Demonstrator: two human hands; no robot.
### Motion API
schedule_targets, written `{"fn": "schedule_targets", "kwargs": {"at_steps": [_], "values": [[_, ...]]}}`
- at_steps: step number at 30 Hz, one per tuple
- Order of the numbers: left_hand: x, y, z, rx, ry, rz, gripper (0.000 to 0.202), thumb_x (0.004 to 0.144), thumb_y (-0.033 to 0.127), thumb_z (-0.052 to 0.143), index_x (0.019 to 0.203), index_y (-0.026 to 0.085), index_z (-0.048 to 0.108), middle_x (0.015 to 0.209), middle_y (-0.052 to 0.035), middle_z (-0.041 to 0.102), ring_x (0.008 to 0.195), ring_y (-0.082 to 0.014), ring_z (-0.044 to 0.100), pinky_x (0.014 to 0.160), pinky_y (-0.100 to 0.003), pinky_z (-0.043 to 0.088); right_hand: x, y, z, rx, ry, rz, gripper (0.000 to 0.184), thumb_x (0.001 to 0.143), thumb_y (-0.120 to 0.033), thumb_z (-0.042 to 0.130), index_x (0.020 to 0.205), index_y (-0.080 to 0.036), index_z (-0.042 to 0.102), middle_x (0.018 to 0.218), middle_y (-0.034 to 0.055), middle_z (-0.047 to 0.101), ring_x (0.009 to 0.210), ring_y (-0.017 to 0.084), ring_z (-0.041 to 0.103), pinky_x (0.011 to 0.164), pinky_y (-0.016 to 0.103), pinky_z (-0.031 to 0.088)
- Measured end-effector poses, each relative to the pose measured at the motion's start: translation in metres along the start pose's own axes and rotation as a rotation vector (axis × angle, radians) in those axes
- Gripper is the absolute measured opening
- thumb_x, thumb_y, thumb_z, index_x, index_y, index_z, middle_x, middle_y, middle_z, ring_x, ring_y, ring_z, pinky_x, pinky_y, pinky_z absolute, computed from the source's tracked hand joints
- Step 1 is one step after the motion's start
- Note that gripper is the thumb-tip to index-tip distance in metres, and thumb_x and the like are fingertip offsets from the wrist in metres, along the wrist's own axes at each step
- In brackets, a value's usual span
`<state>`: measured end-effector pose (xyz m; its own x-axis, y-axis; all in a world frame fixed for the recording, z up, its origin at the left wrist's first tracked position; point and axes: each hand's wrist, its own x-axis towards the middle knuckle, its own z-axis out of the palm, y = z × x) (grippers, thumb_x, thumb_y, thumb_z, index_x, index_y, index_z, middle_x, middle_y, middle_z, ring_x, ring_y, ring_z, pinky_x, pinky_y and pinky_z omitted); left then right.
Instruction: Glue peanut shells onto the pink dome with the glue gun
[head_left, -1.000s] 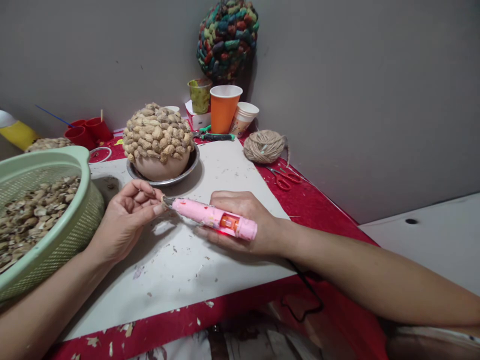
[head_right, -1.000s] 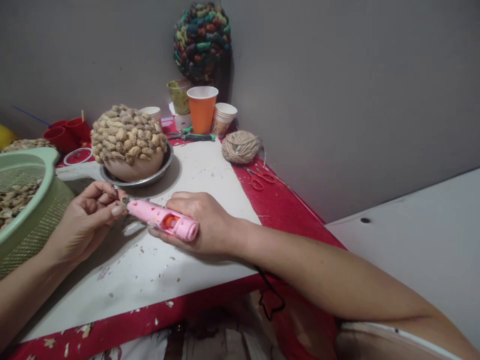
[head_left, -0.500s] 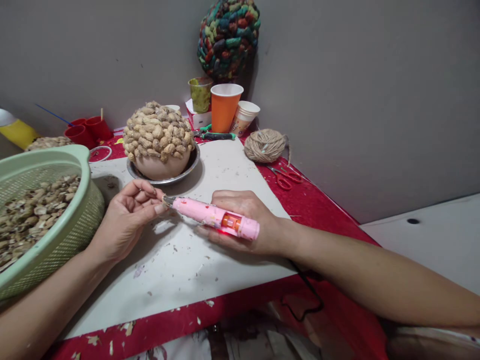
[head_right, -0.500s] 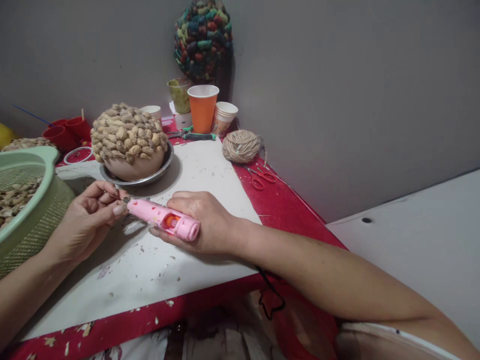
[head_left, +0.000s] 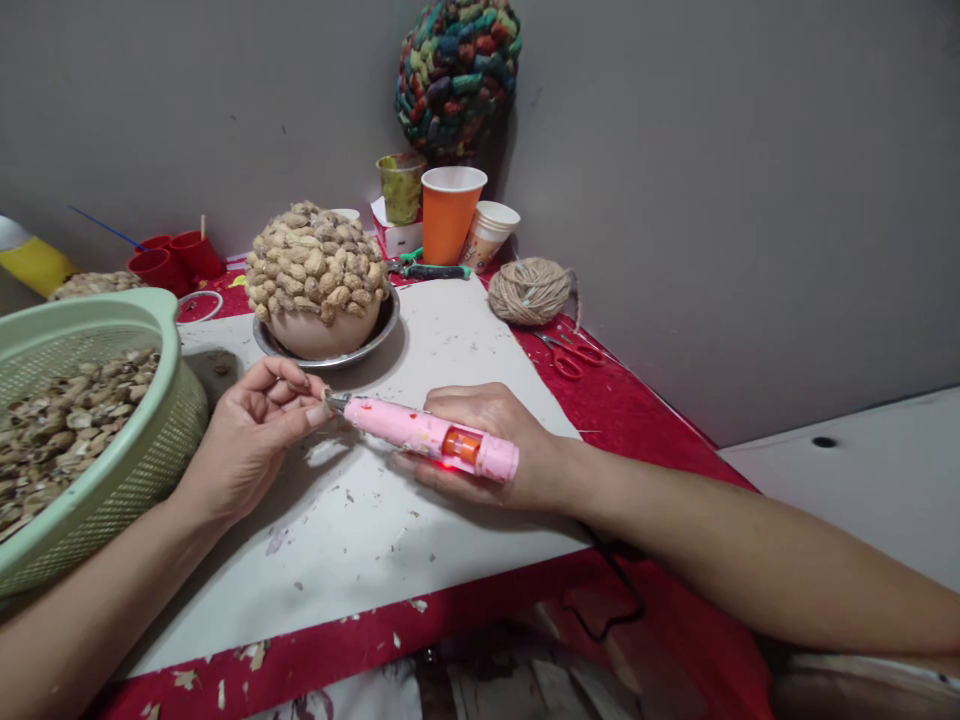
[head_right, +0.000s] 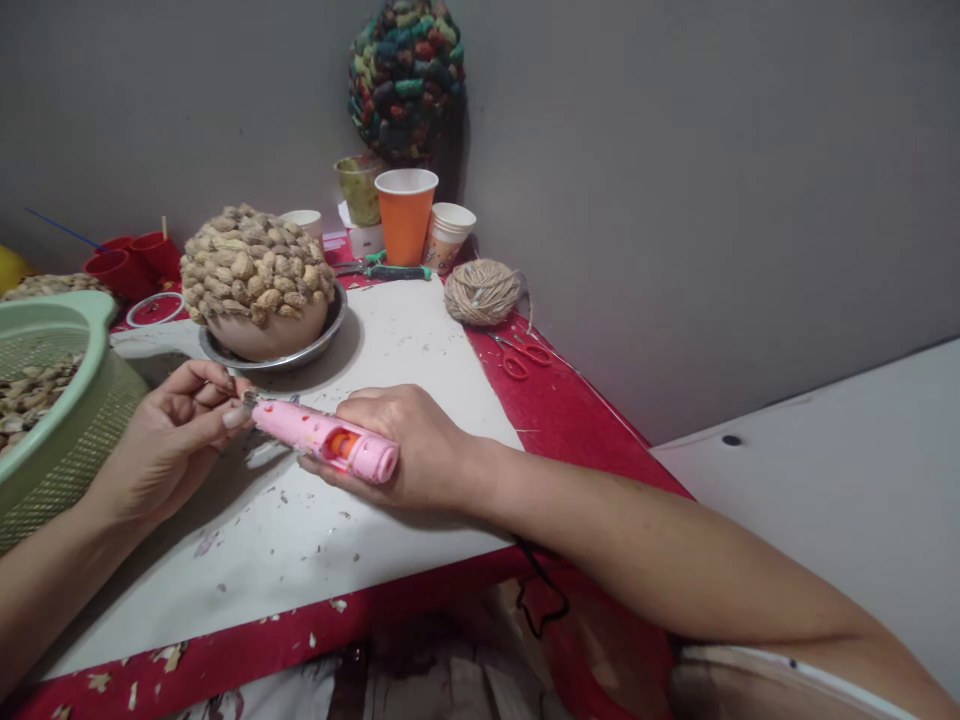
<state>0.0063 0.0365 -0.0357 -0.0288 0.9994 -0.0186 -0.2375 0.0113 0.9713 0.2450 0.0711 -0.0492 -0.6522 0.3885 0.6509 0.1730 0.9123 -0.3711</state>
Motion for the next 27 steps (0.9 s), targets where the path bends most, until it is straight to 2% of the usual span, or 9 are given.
{"fn": "schedule_targets", "kwargs": {"at_steps": [9,19,27], "values": [[-0.0009,0.0017,0.0002,-0.014,0.006,0.008,0.031,0.064,0.014,0.090,0.081,0.018,0.064,0.080,0.0012,0.072,0.070,-0.0078,0.064,0.068,-0.016,0.054,-0.0019,-0.0002,0.0004,0.005,-0.050,0.035,0.035,0.096,-0.034,0.058,0.067,-0.016,0.057,0.058,-0.0002,0.056,0.055,0.010,0.049,0.054,0.023,0.039],[-0.0006,0.0028,0.0008,-0.030,0.002,0.010,0.032,0.064,0.011,0.090,0.083,0.017,0.064,0.081,0.0009,0.072,0.070,-0.0072,0.065,0.068,-0.014,0.054,-0.0029,0.0000,0.0018,0.002,-0.032,0.034,0.035,0.096,-0.034,0.060,0.067,-0.016,0.057,0.059,0.0003,0.058,0.054,0.010,0.051,0.054,0.023,0.040],[0.0002,0.0021,-0.0023,-0.035,0.007,0.028,0.030,0.066,0.009,0.087,0.083,0.017,0.064,0.082,0.0011,0.072,0.072,-0.0076,0.065,0.071,-0.015,0.055,-0.0007,0.0005,0.0027,0.052,-0.006,0.040,0.031,0.094,-0.032,0.062,0.067,-0.018,0.054,0.059,-0.0015,0.054,0.055,0.010,0.049,0.054,0.022,0.040]]}}
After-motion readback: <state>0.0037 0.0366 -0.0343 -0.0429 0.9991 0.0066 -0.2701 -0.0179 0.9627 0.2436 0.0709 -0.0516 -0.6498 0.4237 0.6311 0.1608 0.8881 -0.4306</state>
